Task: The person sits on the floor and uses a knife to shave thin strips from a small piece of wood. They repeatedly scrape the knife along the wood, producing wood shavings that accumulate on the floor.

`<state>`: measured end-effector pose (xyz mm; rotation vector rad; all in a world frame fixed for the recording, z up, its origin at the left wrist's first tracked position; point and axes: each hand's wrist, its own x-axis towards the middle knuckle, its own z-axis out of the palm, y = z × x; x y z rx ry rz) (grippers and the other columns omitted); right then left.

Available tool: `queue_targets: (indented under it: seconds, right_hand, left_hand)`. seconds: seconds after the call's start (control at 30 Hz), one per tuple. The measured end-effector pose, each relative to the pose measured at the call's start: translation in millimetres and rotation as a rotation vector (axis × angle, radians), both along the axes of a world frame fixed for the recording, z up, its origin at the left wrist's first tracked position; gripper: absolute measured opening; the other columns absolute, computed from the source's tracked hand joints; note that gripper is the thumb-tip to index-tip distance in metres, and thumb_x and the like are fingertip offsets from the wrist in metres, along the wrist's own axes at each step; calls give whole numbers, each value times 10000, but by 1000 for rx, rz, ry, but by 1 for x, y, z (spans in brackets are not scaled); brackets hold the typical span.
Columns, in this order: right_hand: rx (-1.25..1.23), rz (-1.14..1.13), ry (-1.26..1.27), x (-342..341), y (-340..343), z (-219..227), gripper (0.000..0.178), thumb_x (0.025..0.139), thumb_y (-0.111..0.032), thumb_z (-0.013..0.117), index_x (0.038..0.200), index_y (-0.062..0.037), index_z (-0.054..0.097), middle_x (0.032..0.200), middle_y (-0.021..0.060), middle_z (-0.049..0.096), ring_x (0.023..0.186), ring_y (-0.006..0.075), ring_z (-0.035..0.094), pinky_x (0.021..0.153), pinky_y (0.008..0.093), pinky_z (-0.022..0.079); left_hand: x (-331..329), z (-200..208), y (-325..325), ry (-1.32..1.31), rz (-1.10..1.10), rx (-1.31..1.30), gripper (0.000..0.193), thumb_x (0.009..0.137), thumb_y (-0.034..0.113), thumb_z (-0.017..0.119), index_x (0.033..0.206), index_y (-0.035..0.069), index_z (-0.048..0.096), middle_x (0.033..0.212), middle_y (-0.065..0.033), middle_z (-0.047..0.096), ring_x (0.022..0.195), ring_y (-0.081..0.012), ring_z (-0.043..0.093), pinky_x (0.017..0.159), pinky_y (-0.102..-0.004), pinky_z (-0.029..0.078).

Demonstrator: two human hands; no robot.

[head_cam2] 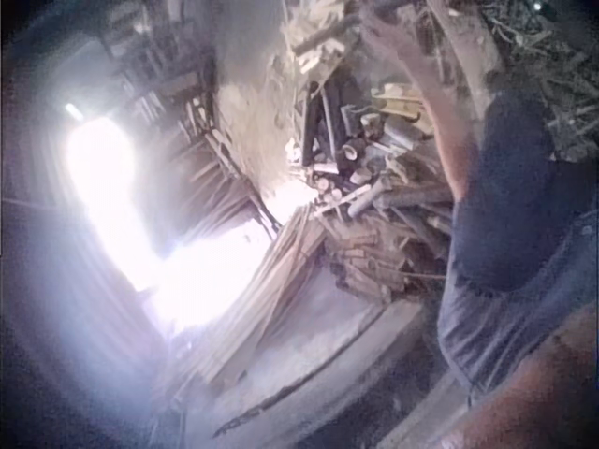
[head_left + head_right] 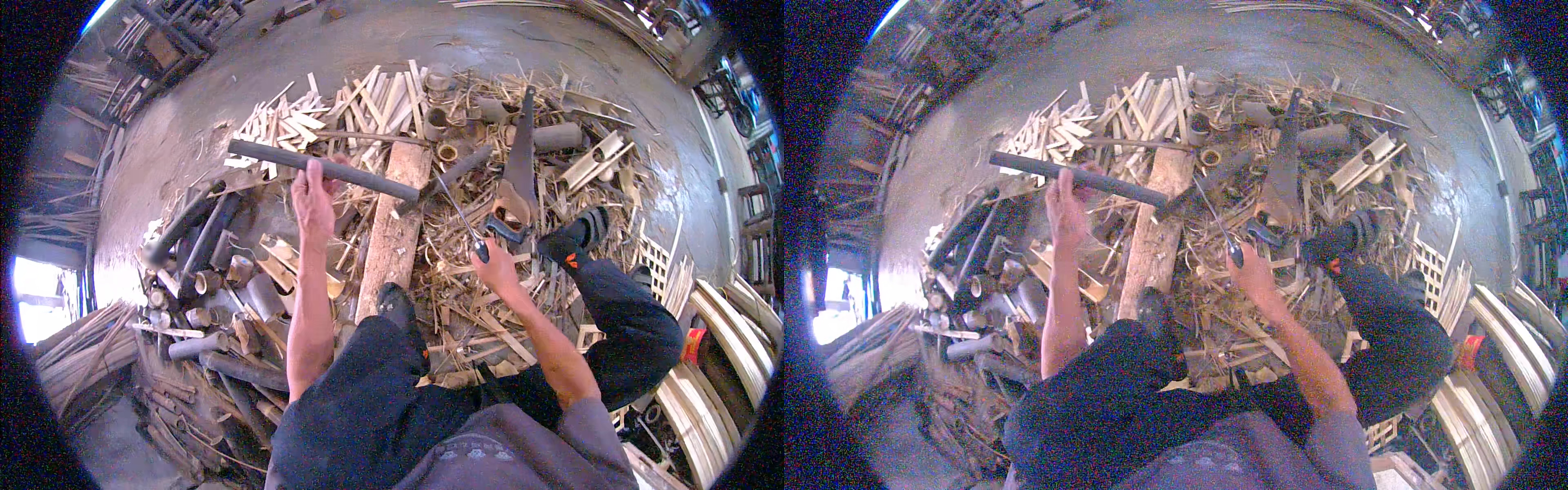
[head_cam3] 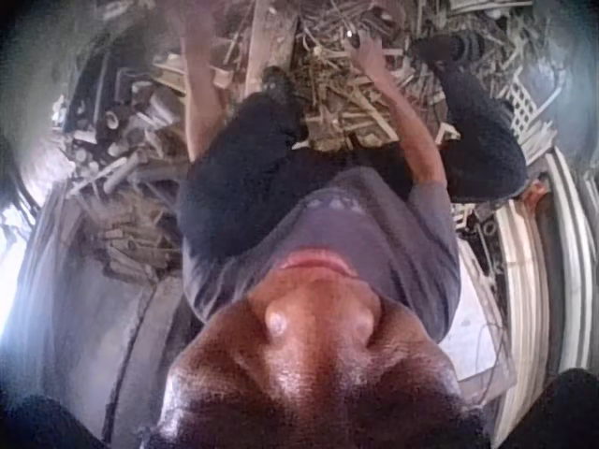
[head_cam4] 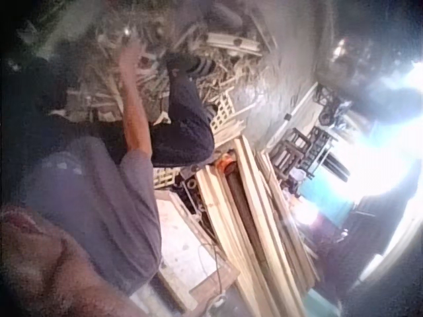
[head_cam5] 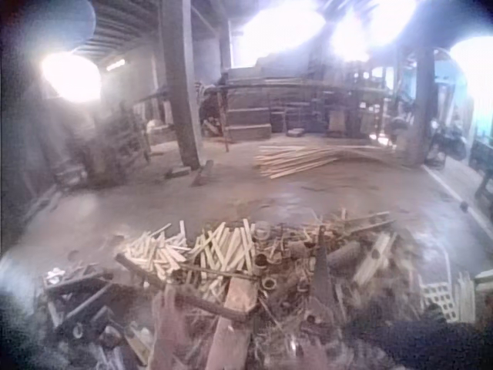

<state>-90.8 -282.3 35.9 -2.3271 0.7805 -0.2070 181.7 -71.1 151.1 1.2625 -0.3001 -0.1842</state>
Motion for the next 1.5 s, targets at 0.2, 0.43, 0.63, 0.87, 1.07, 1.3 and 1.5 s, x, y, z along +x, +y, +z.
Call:
queue_targets:
  seconds: [0.2,0.43,0.63,0.87,1.07,1.3,1.5]
  right_hand:
    - [117,-10,-70,20,31,27,322,833,-287,635,995,-24,545,733,223,617,696,424,612,609,477,464]
    - [-220,189,-133,45,24,47,363,789,-255,662,1094,-80,574,670,159,613,637,359,624,578,433,484]
    - [-166,384,101,72,44,67,285,744,-305,721,968,-158,626,678,91,644,651,288,657,575,419,499]
    - [-349,724,-30,91,71,35,323,705,-378,689,928,-146,655,692,83,664,695,283,677,595,430,507]
    - [-120,80,204,124,-55,55,375,815,-418,584,884,-64,687,765,189,673,711,366,665,651,475,520]
    - [-215,563,-2,82,66,65,264,724,-380,697,801,-137,627,641,111,627,624,333,636,557,410,496]
    - [-161,261,114,95,9,29,316,747,-377,692,822,-72,657,631,133,629,608,304,645,569,395,510]
  left_hand:
    - [13,7,40,77,60,-50,262,983,303,454,1037,54,515,808,-128,635,624,-173,574,632,-325,532]
    - [-96,-74,63,699,-184,23,110,947,160,535,956,59,491,722,4,477,545,-71,424,489,-236,380]
    - [-124,-34,72,553,-217,611,182,922,182,534,857,15,565,681,-58,538,565,-127,510,521,-298,431]
    - [-153,-18,60,241,-134,964,256,907,207,529,969,-32,596,674,-176,589,557,-240,570,557,-382,456]
    - [-180,13,113,469,-318,695,403,970,306,471,1233,4,519,638,-38,508,519,-133,501,483,-303,422]
    - [-139,-17,64,655,-226,289,310,1020,319,398,1141,46,479,627,-34,465,456,-96,400,430,-260,389]
    - [-153,30,76,695,-379,225,327,1018,302,397,1211,44,455,571,-5,454,388,-87,378,356,-236,320]
